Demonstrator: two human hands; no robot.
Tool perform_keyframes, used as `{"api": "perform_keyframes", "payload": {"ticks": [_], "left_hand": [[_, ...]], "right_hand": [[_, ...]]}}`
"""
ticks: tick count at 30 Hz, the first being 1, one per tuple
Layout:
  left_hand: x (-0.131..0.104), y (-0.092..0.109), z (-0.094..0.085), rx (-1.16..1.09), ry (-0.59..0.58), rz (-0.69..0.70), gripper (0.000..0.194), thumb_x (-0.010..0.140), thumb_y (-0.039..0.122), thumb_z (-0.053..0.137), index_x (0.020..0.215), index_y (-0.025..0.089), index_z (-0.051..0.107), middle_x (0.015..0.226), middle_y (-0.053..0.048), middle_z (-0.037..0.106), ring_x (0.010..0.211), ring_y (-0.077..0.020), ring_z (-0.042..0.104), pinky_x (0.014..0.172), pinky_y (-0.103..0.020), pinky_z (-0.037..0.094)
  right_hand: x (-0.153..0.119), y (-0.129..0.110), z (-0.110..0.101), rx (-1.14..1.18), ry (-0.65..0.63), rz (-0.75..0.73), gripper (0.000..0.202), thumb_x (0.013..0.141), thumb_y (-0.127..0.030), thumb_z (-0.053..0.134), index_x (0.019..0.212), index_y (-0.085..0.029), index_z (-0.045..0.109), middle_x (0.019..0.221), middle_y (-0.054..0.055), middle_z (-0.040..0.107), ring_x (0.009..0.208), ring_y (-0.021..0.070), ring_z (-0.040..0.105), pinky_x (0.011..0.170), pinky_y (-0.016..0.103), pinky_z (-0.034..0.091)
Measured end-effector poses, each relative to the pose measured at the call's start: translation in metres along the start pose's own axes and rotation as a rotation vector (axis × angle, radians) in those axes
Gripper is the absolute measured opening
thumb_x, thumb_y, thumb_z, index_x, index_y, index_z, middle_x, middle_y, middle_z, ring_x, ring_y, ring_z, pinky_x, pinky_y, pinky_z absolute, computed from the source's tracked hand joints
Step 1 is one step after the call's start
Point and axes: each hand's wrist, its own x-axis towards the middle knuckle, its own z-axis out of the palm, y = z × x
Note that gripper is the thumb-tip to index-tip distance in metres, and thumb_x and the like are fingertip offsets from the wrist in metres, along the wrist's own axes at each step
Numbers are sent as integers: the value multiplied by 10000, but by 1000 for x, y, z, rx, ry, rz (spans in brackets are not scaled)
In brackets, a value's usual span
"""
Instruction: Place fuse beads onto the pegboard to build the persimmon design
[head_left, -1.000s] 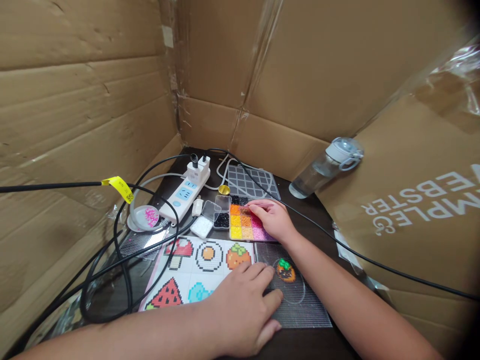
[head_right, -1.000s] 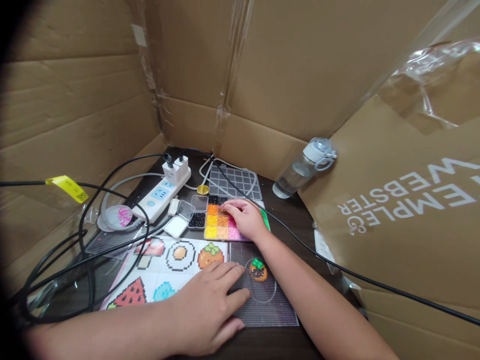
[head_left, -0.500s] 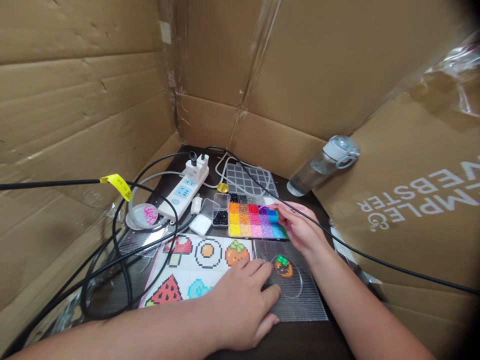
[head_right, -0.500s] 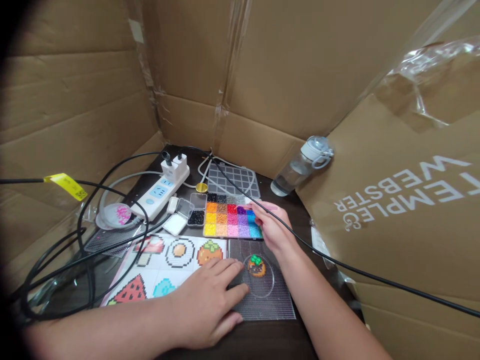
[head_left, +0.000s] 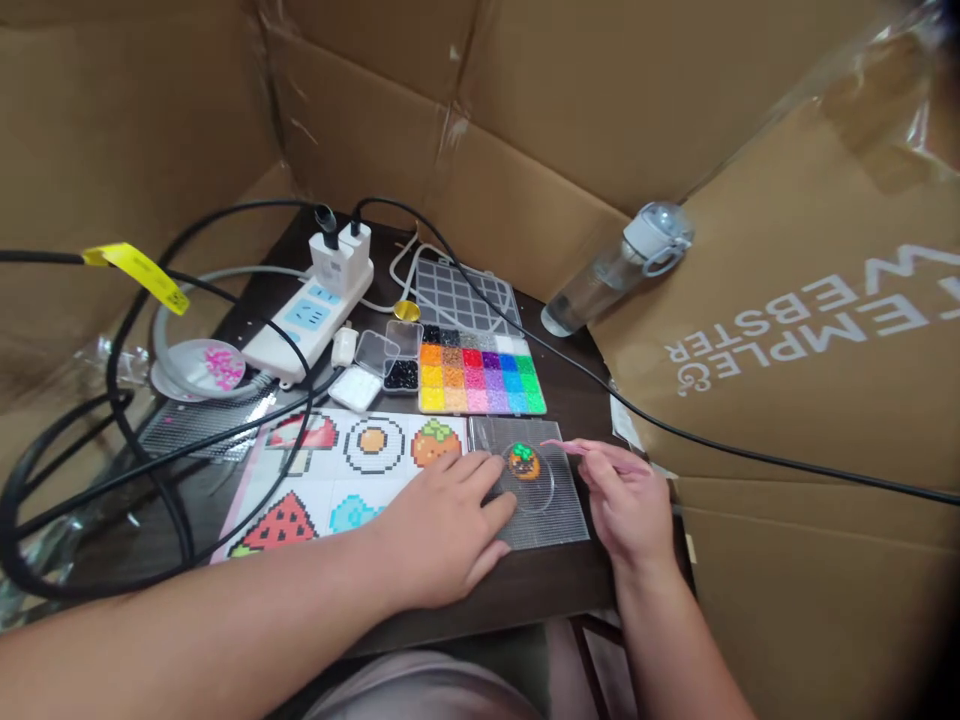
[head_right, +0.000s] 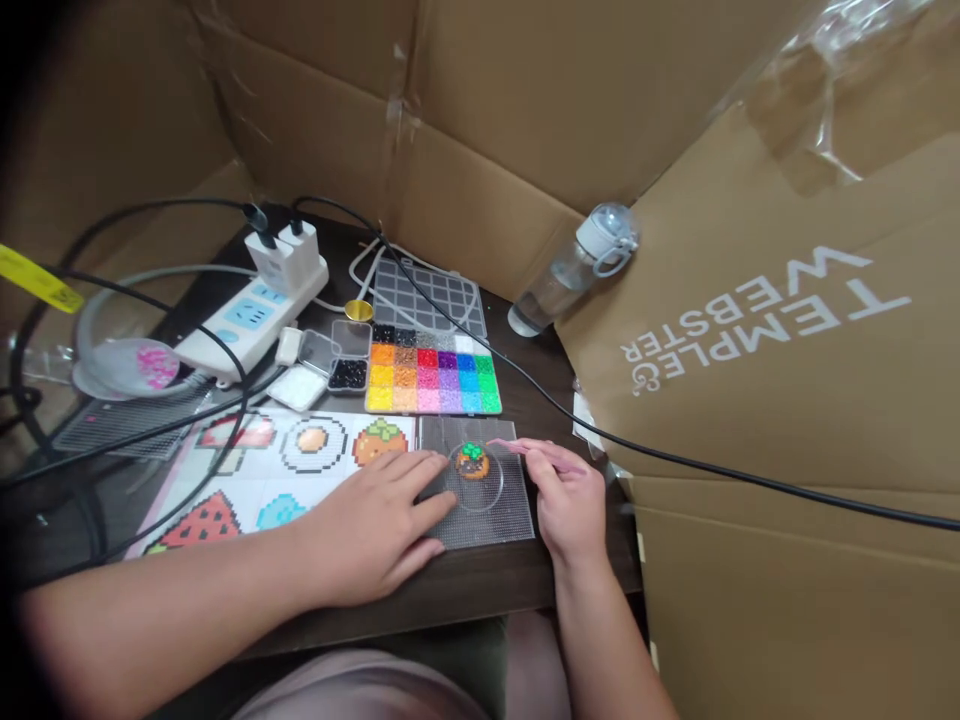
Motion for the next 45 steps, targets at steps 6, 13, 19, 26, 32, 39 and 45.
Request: {"api": "perform_keyframes", "payload": {"ticks": [6,13,19,26,32,39,45], "left_hand": [[0,-1,3,3,7,8,311,918,371,587,1143,160,620,1304,-176,524,1236,-342,478,1019,-518,385],[-1,-1,2,23,2,12,318,921,379,582,1151,161,616,1315,-176,525,1231,-340,486,1014,-508,397],[0,-1,3,24,6,14,316,919,378,588,1144,159,619,1318,-178,527,1230,-341,489,1011,-508,397],[-1,-2,2,16,11,15,318,915,377,595,1144,158,622,1307,-176,531,1234,-343,486,1014,-509,391],[0,-1,2,20,19,19,313,913,375,599,1137,158,624,1295,-176,537,1218,-343,497,1002,-508,399],[0,-1,2,26,5,16,318,918,376,585,1150,161,622,1302,-175,531,1226,-344,489,1007,-513,401],[-1,-1,2,27,-5,14,312,924,381,573,1144,165,620,1303,-170,527,1234,-338,480,1013,-511,399]], "right_hand": [[-14,12,-6,-96,-25,-107,164,851,-353,666,845,-245,790,865,67,785,854,240,721,848,415,549],[-10,4,4,-100,-138,-193,145,872,-250,650,882,-268,793,868,37,783,820,196,699,770,334,557],[-10,4,4,-93,-142,-192,153,875,-230,645,884,-268,793,868,36,783,819,192,701,766,329,564],[-10,0,5,-118,-143,-197,148,864,-230,650,868,-262,795,853,39,784,806,196,709,759,334,573],[-10,1,5,-128,-146,-197,149,867,-237,648,876,-265,794,868,42,785,816,201,713,760,342,575],[-10,2,5,-126,-154,-207,154,869,-228,650,885,-279,794,873,29,786,826,191,713,769,327,571],[-10,3,4,-112,-147,-198,149,866,-232,654,885,-279,794,874,28,785,822,193,713,765,325,568]]}}
